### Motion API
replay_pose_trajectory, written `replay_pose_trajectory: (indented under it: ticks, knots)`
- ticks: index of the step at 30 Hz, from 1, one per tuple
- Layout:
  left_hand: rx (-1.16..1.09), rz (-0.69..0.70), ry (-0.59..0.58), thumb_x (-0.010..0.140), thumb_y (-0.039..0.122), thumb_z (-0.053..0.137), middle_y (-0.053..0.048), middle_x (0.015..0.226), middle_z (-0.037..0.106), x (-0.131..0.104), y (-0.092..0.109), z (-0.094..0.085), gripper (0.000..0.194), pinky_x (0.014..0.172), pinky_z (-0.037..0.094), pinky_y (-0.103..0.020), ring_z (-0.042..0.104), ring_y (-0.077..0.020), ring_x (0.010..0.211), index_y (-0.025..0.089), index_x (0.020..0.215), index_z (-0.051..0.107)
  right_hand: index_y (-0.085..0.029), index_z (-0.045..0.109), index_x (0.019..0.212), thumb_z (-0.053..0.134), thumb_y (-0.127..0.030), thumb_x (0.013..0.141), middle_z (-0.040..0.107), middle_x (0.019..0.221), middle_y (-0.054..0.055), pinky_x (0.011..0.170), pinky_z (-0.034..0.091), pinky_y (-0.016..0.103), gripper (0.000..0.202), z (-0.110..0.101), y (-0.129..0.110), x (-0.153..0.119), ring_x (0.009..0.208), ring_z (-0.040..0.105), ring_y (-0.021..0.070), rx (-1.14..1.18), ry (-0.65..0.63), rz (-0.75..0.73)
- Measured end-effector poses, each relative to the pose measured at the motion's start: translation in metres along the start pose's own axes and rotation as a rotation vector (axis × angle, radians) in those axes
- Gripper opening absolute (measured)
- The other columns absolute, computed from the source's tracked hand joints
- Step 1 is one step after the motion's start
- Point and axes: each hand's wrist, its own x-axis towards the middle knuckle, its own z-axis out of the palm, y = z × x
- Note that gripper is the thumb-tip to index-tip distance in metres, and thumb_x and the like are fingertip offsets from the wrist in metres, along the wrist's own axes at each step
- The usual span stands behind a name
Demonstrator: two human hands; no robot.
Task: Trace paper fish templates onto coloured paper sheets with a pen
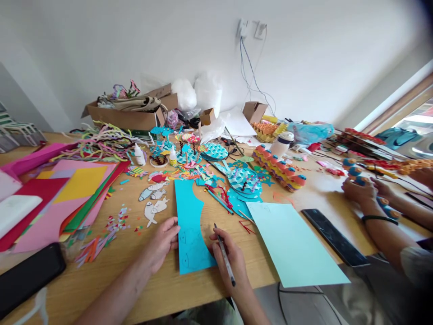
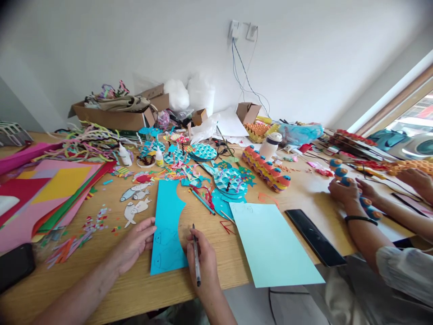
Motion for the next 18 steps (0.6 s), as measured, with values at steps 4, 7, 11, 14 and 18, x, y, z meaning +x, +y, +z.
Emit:
replay_pose_trajectory:
  ticks: [4, 7, 11, 14, 18]
  knots:
    - [-0.004, -0.002, 0.004, 0.064, 0.042, 0.068, -0.006, 0.093, 0.066, -0.001, 0.0, 0.001, 0.042, 0.062, 0.048, -0.028, 0.063, -0.0183, 0.074, 0.017, 0.094, 0.054, -0.016, 0.058, 0.101, 0.052, -0.025, 0.079, 0.067, 0.082, 0.006, 0.059, 0.052, 0.021, 0.024, 0.002, -0.002, -0.001, 0.066, 0.064, 0.0137, -0.022, 0.009, -0.048]
    - [-0.011, -0.003, 0.001, 0.064, 0.042, 0.067, -0.005, 0.091, 0.067, -0.002, 0.002, 0.002, 0.042, 0.062, 0.048, -0.028, 0.063, -0.018, 0.073, 0.017, 0.095, 0.054, -0.015, 0.059, 0.097, 0.053, -0.026, 0.078, 0.068, 0.079, 0.006, 0.064, 0.053, 0.023, 0.022, 0.006, 0.003, -0.001, 0.068, 0.066, 0.0148, -0.049, 0.037, -0.071]
    - [-0.018, -0.008, -0.006, 0.065, 0.041, 0.067, -0.005, 0.091, 0.067, -0.002, 0.003, 0.003, 0.041, 0.063, 0.049, -0.028, 0.064, -0.0185, 0.074, 0.016, 0.095, 0.054, -0.015, 0.059, 0.096, 0.051, -0.027, 0.079, 0.068, 0.077, 0.005, 0.063, 0.053, 0.022, 0.022, 0.009, 0.01, -0.002, 0.066, 0.066, 0.0148, -0.084, 0.062, -0.092]
    - [-0.014, -0.011, -0.003, 0.065, 0.041, 0.067, -0.006, 0.092, 0.068, 0.0, 0.002, 0.003, 0.042, 0.064, 0.049, -0.029, 0.064, -0.0194, 0.075, 0.016, 0.097, 0.054, -0.015, 0.059, 0.096, 0.051, -0.028, 0.08, 0.069, 0.078, 0.006, 0.063, 0.053, 0.022, 0.022, 0.009, 0.012, -0.002, 0.066, 0.066, 0.0147, -0.097, 0.041, -0.1]
    - [-0.015, -0.02, 0.002, 0.066, 0.042, 0.067, -0.007, 0.095, 0.068, 0.001, -0.002, 0.002, 0.045, 0.067, 0.05, -0.03, 0.065, -0.0217, 0.08, 0.017, 0.101, 0.054, -0.015, 0.06, 0.097, 0.052, -0.032, 0.081, 0.069, 0.077, 0.006, 0.06, 0.053, 0.022, 0.025, 0.008, 0.015, -0.003, 0.064, 0.066, 0.0151, -0.129, 0.049, -0.105]
